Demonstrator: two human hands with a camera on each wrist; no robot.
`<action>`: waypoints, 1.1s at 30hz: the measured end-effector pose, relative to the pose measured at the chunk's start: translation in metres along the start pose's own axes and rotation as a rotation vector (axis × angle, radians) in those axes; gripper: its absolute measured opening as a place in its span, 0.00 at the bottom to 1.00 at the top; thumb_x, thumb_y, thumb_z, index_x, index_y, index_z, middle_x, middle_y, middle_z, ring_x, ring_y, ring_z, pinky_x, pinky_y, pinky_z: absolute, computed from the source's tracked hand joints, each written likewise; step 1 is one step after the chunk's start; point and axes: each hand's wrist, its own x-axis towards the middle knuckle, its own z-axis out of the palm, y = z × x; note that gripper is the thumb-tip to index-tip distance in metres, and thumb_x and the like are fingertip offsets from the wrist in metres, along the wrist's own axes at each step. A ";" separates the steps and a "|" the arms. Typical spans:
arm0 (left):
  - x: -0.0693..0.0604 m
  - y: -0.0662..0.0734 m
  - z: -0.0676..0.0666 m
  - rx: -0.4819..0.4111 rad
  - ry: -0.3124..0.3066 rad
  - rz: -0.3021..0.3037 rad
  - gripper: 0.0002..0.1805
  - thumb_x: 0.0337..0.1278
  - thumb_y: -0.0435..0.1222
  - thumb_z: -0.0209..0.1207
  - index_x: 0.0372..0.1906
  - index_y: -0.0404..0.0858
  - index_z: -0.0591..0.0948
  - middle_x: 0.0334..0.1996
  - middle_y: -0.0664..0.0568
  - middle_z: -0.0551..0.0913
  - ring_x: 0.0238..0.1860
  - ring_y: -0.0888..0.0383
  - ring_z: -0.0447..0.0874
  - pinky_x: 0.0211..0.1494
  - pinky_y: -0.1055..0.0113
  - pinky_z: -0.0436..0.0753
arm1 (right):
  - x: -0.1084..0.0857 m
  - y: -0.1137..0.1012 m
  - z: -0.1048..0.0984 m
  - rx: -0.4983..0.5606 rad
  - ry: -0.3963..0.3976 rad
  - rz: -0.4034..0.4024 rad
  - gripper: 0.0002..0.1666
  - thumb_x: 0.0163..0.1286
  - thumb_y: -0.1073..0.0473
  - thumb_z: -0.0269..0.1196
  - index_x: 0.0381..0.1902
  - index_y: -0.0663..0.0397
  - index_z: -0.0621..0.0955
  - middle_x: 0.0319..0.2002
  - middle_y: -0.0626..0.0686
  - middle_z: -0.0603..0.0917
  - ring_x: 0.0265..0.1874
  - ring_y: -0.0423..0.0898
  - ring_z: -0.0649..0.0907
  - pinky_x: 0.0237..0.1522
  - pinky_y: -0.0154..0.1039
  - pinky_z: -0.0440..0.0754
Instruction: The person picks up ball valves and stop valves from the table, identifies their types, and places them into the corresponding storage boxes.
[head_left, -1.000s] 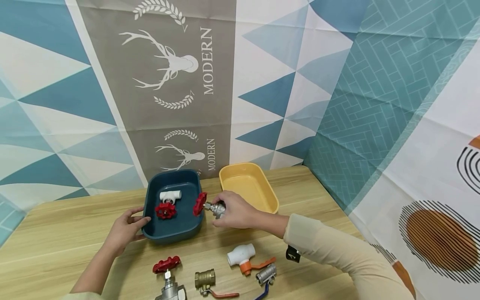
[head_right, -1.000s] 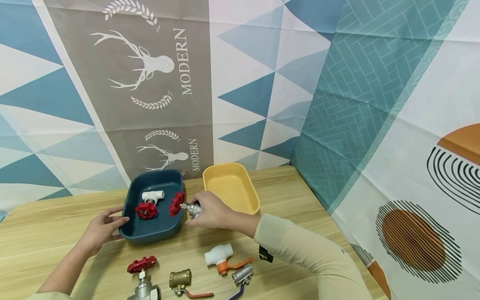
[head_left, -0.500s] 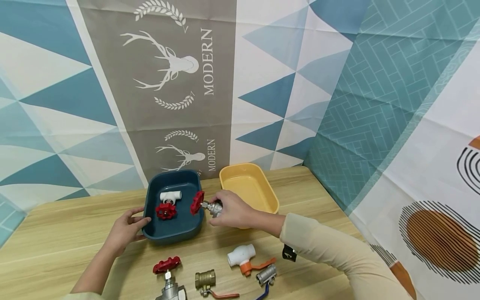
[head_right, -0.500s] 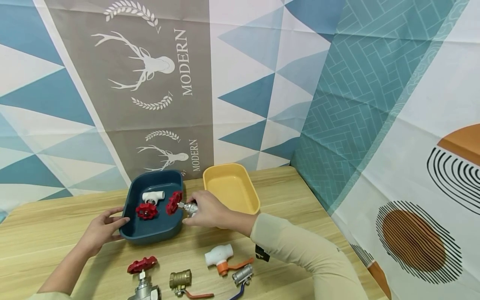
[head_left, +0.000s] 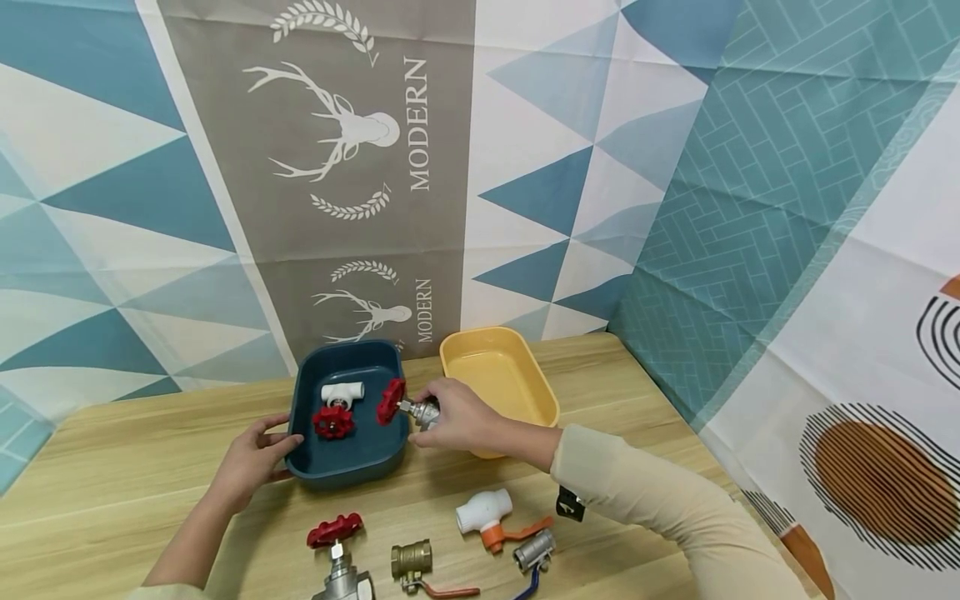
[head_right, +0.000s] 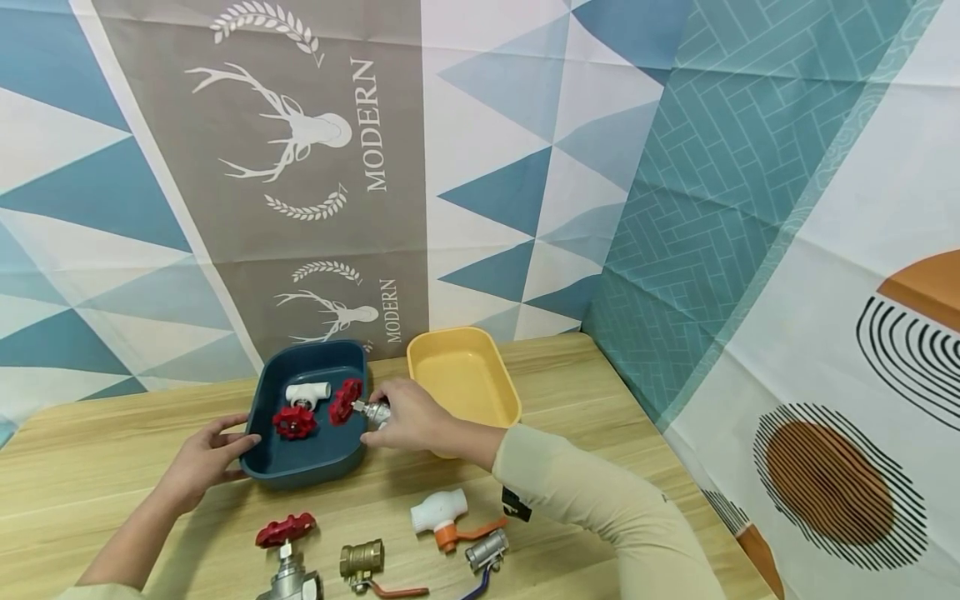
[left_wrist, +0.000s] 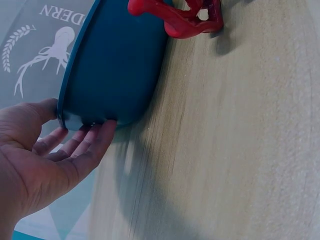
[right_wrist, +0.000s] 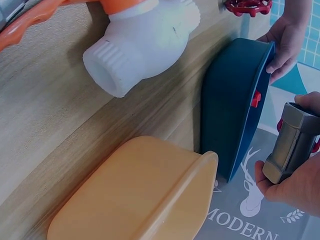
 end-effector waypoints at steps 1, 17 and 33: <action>0.000 0.000 0.000 0.000 0.002 -0.002 0.36 0.67 0.41 0.51 0.69 0.26 0.51 0.58 0.24 0.67 0.40 0.57 0.84 0.41 0.59 0.86 | 0.001 0.000 0.001 -0.001 0.000 -0.001 0.29 0.49 0.48 0.73 0.48 0.52 0.79 0.44 0.48 0.81 0.40 0.39 0.76 0.43 0.28 0.77; 0.000 -0.003 0.000 -0.007 0.003 -0.004 0.35 0.68 0.40 0.50 0.69 0.26 0.50 0.57 0.24 0.67 0.40 0.57 0.84 0.41 0.58 0.86 | 0.006 -0.002 0.006 0.017 0.005 -0.023 0.27 0.50 0.48 0.72 0.46 0.53 0.79 0.42 0.47 0.81 0.37 0.37 0.75 0.39 0.25 0.76; 0.000 -0.001 0.001 -0.019 0.004 -0.009 0.35 0.68 0.40 0.50 0.69 0.26 0.51 0.57 0.25 0.67 0.39 0.58 0.84 0.41 0.58 0.86 | 0.013 -0.002 0.013 0.028 0.011 -0.012 0.26 0.51 0.48 0.71 0.46 0.53 0.78 0.42 0.47 0.80 0.37 0.38 0.75 0.37 0.25 0.75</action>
